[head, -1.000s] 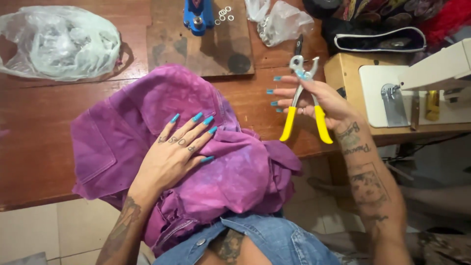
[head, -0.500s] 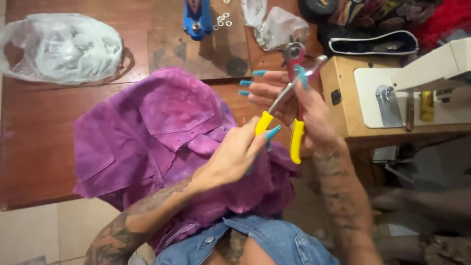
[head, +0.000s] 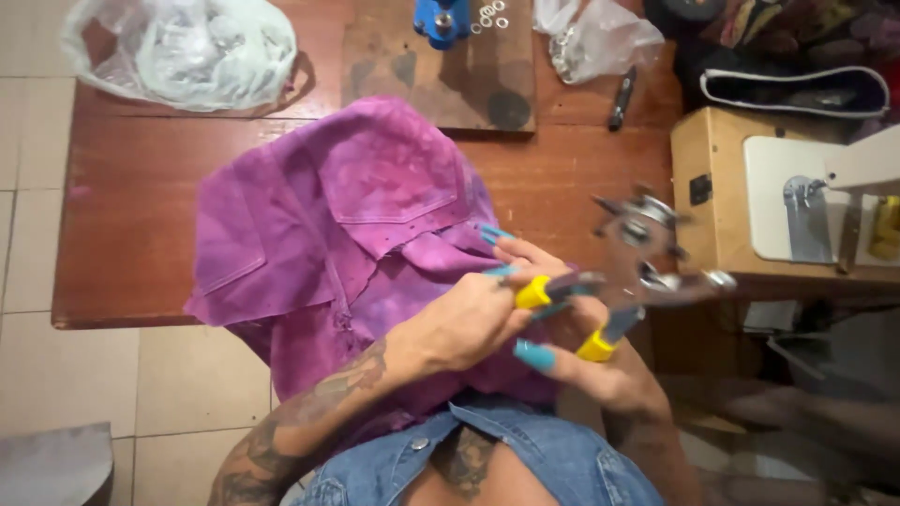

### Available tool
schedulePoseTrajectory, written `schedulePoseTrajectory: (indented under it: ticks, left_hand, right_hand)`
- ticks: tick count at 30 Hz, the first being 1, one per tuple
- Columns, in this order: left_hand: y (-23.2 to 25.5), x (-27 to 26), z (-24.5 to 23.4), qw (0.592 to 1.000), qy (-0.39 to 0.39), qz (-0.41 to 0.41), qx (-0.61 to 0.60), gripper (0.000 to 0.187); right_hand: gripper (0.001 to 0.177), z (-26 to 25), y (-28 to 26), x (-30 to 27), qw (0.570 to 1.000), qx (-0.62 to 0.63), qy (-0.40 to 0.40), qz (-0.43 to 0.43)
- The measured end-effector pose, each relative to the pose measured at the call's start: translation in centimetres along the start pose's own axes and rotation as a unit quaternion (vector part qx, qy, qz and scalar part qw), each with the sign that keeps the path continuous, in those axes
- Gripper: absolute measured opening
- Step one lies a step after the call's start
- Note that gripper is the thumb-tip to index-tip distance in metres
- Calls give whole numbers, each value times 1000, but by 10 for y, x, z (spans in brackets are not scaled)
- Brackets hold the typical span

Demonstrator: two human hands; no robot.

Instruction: Marking and punching holes in a purple garment using a marker and a rotary hole punch tool

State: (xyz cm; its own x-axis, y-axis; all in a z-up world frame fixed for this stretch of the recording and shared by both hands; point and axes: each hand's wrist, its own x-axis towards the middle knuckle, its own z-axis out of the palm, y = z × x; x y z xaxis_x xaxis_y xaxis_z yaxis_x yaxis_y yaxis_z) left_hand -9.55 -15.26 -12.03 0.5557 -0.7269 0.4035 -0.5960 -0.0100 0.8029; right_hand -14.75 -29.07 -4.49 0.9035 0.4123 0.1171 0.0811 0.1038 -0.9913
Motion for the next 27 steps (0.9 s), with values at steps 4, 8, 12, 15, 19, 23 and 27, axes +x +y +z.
schedulePoseTrajectory:
  ticks: [4, 8, 12, 15, 19, 23, 27]
  left_hand:
    - [22, 3, -11, 994, -54, -49, -78, 33]
    - [44, 3, -35, 998, -20, -60, 11, 42]
    - [21, -27, -48, 981, 77, -141, 107, 36]
    - [-15, -52, -41, 884, 155, -39, 439, 32]
    - [-37, -60, -38, 858, 178, -101, 472, 40]
    - [-47, -68, -45, 843, 218, -124, 475, 46]
    - [-48, -67, -54, 816, 222, -149, 512, 39]
  right_hand:
    - [27, 14, 8, -7, 993, -88, 82, -15]
    - [22, 12, 9, -17, 988, -9, 155, -7]
    - [30, 9, 6, -23, 977, 56, 206, -25]
    - [35, 18, 16, -7, 971, 170, 166, 20]
    - [39, 16, 69, 22, 980, 119, 90, 131]
    - [41, -17, 141, 2, 964, 72, 180, 184]
    - [37, -43, 119, -12, 947, 168, 212, 172]
